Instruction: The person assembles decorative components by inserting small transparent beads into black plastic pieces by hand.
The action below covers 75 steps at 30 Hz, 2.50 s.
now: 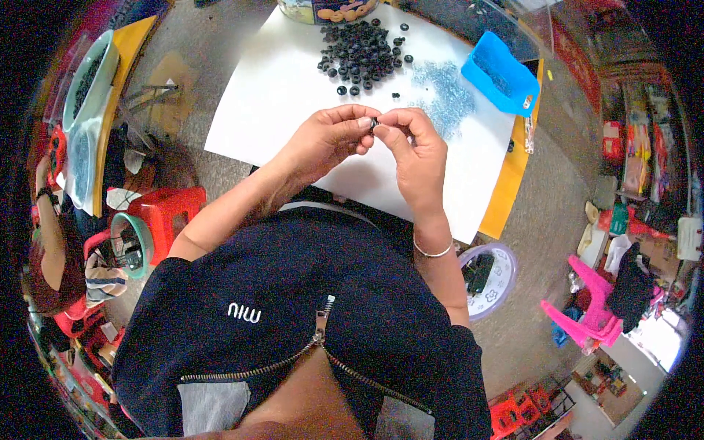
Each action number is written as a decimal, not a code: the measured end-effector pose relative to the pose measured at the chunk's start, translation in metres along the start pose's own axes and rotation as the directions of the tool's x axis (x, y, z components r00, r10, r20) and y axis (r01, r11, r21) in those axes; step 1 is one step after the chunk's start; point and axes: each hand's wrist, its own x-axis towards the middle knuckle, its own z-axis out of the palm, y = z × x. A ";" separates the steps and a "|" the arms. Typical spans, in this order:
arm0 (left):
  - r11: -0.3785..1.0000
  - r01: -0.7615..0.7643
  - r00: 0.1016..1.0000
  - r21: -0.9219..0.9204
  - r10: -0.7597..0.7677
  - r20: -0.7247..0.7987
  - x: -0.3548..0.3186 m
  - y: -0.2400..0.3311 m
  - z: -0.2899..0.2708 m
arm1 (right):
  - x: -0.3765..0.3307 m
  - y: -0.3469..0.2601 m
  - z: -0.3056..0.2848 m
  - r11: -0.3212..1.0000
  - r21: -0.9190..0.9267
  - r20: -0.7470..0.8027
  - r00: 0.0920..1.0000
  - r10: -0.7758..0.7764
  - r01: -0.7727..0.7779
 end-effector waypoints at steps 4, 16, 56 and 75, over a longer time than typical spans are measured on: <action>0.996 -0.062 0.997 0.059 0.065 -0.051 0.000 0.002 -0.002 | -0.001 -0.006 0.002 0.939 -0.307 -0.016 0.985 -0.169 0.156; 0.936 -0.144 0.988 0.321 0.154 -0.006 -0.001 0.001 -0.007 | -0.001 -0.008 0.005 0.859 -0.458 0.039 0.971 -0.237 0.228; 0.995 -0.071 0.997 -0.075 0.073 0.023 0.005 -0.002 -0.030 | 0.022 0.004 0.018 0.983 0.160 0.066 0.994 0.084 -0.094; 0.793 -0.257 0.962 0.552 0.265 0.066 -0.016 0.024 -0.010 | 0.013 -0.029 0.016 0.365 -0.701 0.398 0.760 -0.514 0.613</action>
